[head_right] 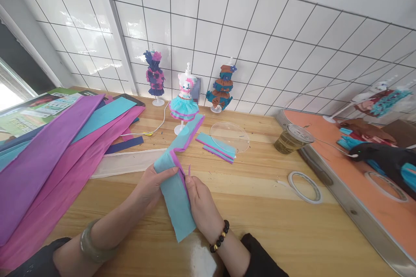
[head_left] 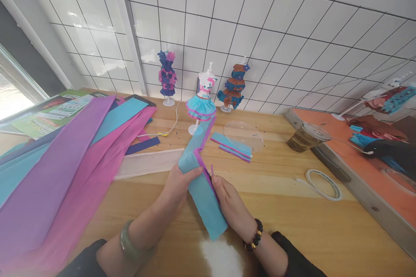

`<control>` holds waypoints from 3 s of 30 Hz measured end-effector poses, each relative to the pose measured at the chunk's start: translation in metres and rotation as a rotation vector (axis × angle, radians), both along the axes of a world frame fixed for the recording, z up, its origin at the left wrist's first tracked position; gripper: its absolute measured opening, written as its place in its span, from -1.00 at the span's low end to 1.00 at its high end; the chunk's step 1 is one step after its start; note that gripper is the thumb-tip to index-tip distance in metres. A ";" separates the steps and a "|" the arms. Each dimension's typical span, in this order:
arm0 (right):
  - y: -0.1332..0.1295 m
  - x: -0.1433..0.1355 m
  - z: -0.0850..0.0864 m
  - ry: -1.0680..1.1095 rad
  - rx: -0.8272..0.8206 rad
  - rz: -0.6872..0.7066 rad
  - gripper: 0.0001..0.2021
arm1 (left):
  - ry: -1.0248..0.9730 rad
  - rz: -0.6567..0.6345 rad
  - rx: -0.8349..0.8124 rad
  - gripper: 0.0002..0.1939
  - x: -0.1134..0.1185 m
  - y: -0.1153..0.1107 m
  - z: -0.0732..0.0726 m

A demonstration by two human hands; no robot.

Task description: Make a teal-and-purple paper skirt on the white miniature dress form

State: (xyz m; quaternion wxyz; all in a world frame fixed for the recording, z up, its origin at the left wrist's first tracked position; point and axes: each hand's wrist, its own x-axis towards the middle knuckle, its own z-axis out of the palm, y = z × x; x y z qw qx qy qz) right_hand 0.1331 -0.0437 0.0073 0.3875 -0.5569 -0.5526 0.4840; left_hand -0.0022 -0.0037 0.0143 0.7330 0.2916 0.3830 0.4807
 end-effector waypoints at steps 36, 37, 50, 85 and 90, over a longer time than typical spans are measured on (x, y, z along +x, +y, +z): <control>-0.001 0.000 0.000 0.005 -0.002 -0.005 -0.63 | -0.021 -0.007 0.015 -0.64 -0.002 0.001 0.003; -0.001 0.000 0.001 0.007 -0.007 -0.007 -0.63 | -0.017 -0.008 0.012 -0.64 -0.002 0.001 0.002; 0.000 0.006 0.003 0.124 -0.064 0.076 -0.64 | -0.017 -0.011 -0.033 -0.66 -0.005 0.002 0.002; 0.003 0.027 0.015 0.424 -0.507 0.197 -0.38 | 0.023 -0.055 -0.112 -0.80 -0.011 0.005 0.003; 0.003 0.032 0.015 0.516 -0.573 0.226 -0.37 | 0.047 0.006 -0.158 -0.82 -0.014 0.007 0.004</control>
